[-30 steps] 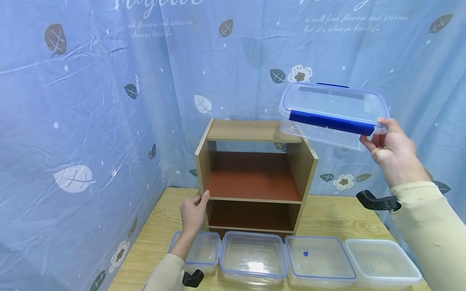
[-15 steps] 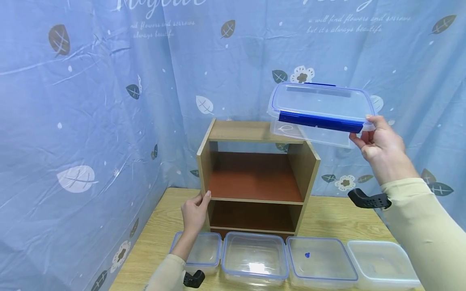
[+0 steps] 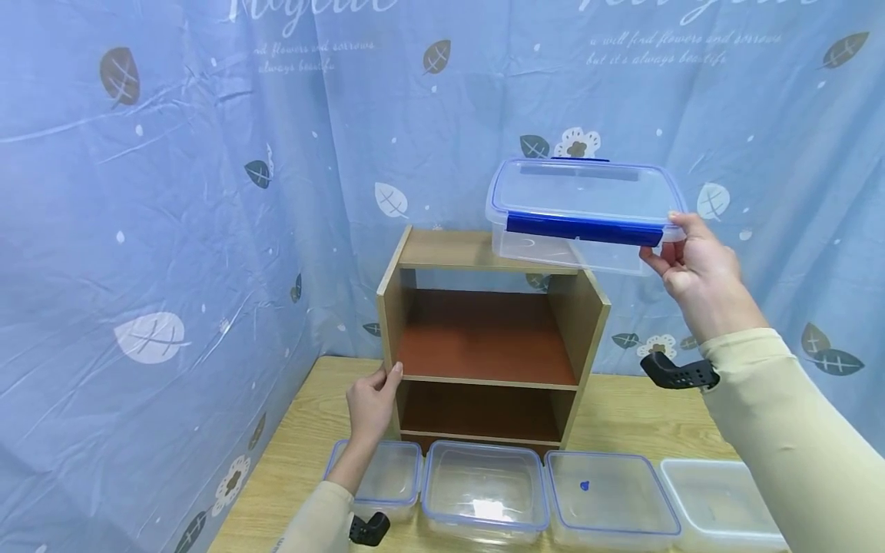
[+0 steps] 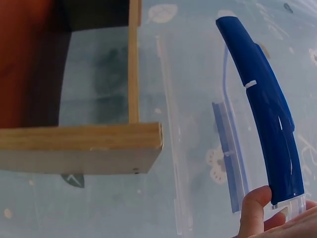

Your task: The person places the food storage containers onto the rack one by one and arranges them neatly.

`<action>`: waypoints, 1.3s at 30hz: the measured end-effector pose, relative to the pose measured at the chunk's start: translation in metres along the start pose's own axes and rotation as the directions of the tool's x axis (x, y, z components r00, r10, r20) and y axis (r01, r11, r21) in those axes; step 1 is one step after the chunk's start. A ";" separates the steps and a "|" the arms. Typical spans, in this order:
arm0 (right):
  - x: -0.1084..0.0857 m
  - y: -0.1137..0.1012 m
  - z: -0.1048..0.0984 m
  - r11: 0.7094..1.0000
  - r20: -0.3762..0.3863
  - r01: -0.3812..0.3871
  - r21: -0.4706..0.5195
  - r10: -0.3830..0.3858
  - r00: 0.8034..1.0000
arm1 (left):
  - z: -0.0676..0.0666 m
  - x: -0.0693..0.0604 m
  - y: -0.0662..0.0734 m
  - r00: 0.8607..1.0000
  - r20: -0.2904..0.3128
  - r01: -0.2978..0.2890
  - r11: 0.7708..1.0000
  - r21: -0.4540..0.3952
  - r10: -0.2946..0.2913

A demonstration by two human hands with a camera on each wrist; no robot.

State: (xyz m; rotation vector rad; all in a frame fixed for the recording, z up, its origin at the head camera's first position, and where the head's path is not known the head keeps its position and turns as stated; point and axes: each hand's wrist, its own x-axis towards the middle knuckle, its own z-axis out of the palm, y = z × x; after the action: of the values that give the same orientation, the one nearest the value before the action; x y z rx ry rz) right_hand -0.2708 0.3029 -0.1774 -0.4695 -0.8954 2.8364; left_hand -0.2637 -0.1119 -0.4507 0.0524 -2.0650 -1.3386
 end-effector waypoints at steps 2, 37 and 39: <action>0.000 0.003 0.002 1.000 0.000 0.000 -0.014 0.000 1.000 | -0.001 -0.001 0.000 1.000 0.001 0.003 1.000 0.003 -0.003; -0.005 0.052 0.032 0.996 -0.015 -0.017 -0.091 0.016 1.000 | -0.006 -0.006 0.000 0.999 0.033 0.011 1.000 0.009 -0.012; -0.005 0.054 0.033 0.995 -0.012 -0.022 -0.094 0.021 1.000 | -0.006 -0.007 0.000 0.999 0.036 0.017 1.000 0.008 -0.017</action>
State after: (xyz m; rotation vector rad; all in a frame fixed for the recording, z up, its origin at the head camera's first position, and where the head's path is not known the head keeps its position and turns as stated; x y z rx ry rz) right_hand -0.2785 0.2398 -0.1816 -0.5077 -1.0313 2.8176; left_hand -0.2549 -0.1143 -0.4524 0.0490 -2.1044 -1.3514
